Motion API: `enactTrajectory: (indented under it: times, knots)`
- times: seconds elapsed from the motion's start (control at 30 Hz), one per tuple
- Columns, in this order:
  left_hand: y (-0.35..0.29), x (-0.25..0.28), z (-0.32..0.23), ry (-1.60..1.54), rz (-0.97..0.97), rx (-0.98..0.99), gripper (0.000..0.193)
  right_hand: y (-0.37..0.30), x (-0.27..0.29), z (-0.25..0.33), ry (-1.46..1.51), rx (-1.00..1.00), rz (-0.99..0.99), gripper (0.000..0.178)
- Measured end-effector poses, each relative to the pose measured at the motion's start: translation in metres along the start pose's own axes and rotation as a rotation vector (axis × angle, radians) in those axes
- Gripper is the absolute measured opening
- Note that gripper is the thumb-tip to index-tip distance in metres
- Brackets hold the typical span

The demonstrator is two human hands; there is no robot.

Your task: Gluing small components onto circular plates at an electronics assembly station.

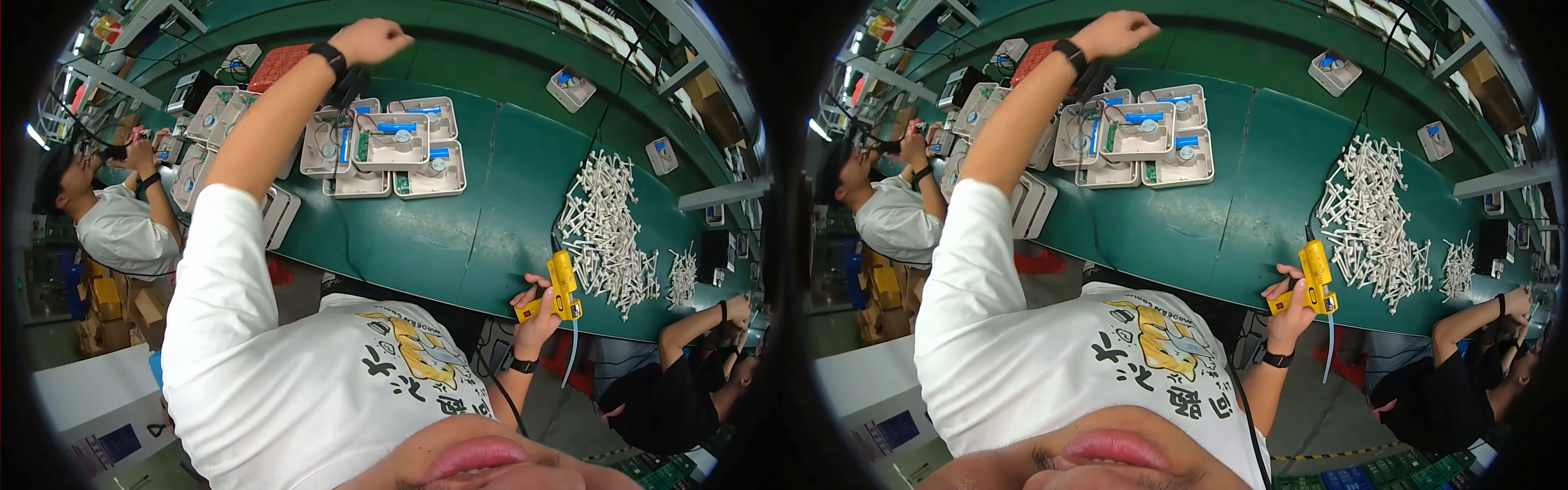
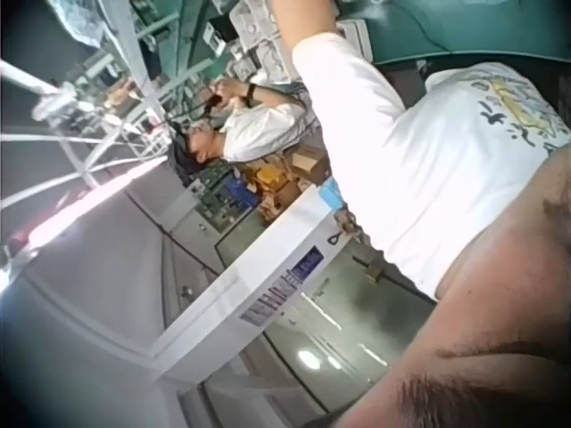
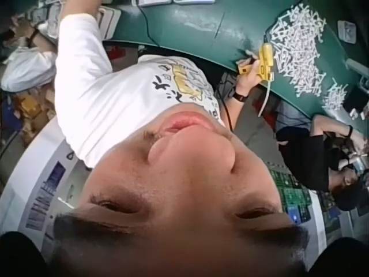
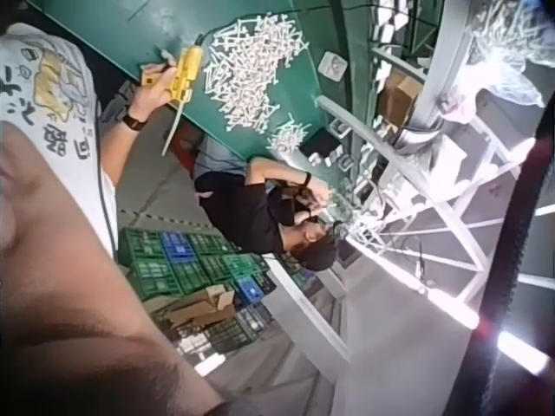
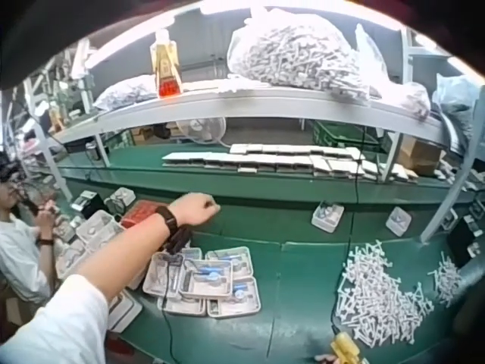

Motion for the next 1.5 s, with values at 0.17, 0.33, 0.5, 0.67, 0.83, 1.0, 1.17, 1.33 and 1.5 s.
enactTrajectory:
  times: [0.17,0.33,0.5,0.67,0.83,1.0,1.17,1.33,1.5]
  knots:
    - [0.059,-0.054,0.151,0.440,0.055,0.263,0.035,0.000,-0.001,-0.002,0.004,0.015,0.004,0.028]
    - [0.057,-0.072,0.162,0.521,0.113,0.321,0.035,-0.001,-0.002,0.000,0.007,0.010,-0.019,0.028]
    - [0.050,-0.055,0.119,0.628,0.112,0.183,0.027,-0.003,0.001,0.003,-0.010,-0.015,-0.021,0.028]
    - [0.016,0.008,0.001,0.101,-0.288,-0.156,0.025,0.004,-0.002,-0.002,0.062,-0.013,-0.009,0.027]
    - [-0.125,0.029,-0.188,-0.252,-0.208,-0.527,0.015,-0.002,0.003,0.003,0.061,0.012,-0.041,0.027]
    - [-0.262,-0.023,-0.238,-0.118,0.024,-0.724,0.012,0.003,0.000,0.003,0.123,0.004,-0.021,0.028]
    - [-0.301,-0.088,-0.216,-0.040,0.138,-0.490,0.012,0.002,0.002,0.002,0.108,-0.014,-0.012,0.028]
    - [-0.292,-0.083,-0.235,-0.393,-0.041,-0.501,0.014,0.003,-0.001,0.002,0.086,0.004,0.004,0.029]
    - [-0.256,-0.090,-0.236,-0.187,-0.194,-0.734,0.016,0.004,-0.002,0.004,0.071,0.030,-0.006,0.029]
Point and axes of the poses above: each hand's wrist, its own y-axis towards the middle knuckle, its own x-axis out of the back of the hand, z = x × y, the point moved 8 cm from there along y, towards the middle knuckle, and after that the axes turned 5 degrees about y, right-handed, at the moved point
